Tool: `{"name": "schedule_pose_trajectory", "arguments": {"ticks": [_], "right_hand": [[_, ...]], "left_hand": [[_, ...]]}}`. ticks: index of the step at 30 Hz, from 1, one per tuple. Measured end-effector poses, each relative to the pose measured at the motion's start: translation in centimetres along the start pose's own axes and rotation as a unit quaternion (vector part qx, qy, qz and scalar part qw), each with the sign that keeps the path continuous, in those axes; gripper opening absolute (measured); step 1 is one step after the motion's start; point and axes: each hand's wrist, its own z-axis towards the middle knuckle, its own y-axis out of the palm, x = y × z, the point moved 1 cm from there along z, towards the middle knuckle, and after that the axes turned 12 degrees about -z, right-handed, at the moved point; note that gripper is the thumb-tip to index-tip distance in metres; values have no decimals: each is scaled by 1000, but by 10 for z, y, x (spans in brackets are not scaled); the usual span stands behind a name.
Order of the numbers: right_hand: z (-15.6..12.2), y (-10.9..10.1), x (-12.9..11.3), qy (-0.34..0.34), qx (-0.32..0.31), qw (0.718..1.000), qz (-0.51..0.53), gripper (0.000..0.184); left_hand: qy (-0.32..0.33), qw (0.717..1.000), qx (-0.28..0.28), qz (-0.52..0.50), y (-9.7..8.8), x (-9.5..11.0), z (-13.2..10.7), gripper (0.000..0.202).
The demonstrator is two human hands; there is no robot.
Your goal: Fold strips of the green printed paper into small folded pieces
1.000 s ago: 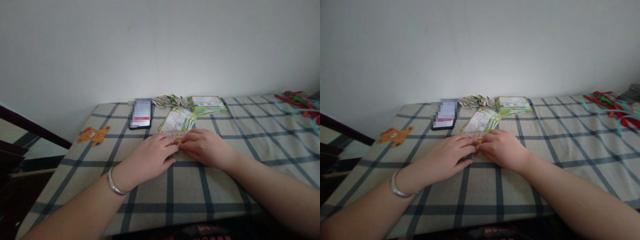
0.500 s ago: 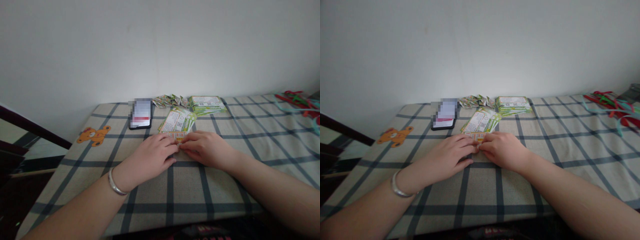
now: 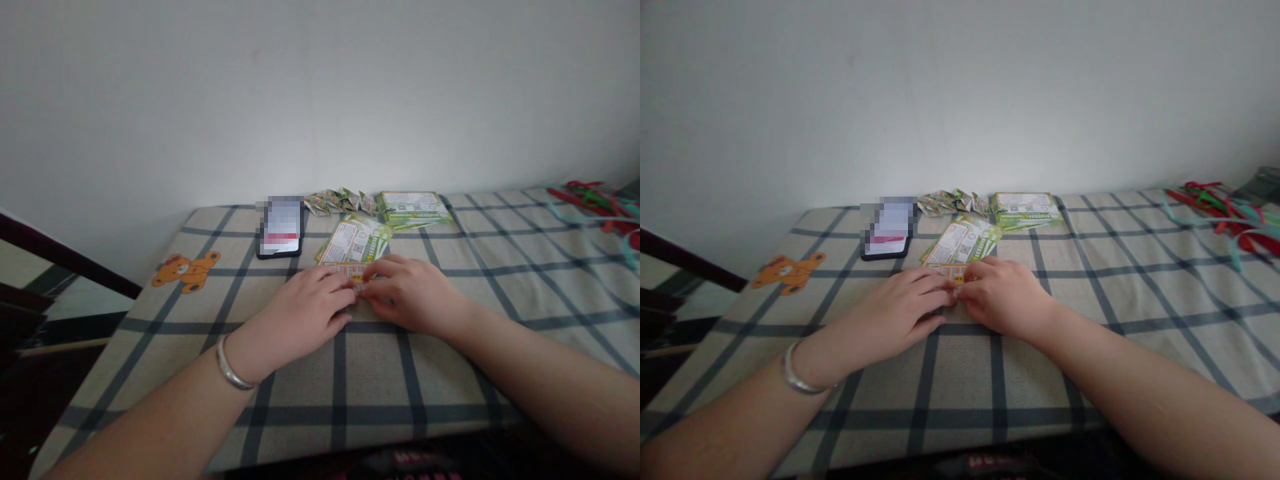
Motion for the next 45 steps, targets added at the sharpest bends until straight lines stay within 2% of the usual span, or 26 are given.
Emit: {"name": "schedule_pose_trajectory", "arguments": {"ticks": [5, 15, 22, 36, 39, 42, 45], "right_hand": [[-1, -1, -1, 15, 9, 1000, -14, 22], [-1, -5, 4, 80, -29, 995, -60, 23], [-2, -2, 5, 72, -6, 994, -81, 23], [-1, -2, 5, 82, -21, 991, -105, 18], [0, -2, 7, 91, -17, 993, -73, 19], [0, 2, 15, 110, -12, 994, 3, 18], [-1, 9, 25, 102, 4, 991, 81, 16]], "left_hand": [[-1, 1000, 1, -4, 1, -1, -1, 17], [6, 1000, 4, 5, 1, -1, 0, 17], [20, 1000, 5, 6, 0, -2, 0, 17], [7, 1000, -9, -26, -2, -4, -1, 17], [6, 999, -3, -36, -2, -4, -1, 19], [9, 999, 2, -44, -4, -4, -1, 19], [9, 999, 8, -49, -4, -4, -1, 18]]}}
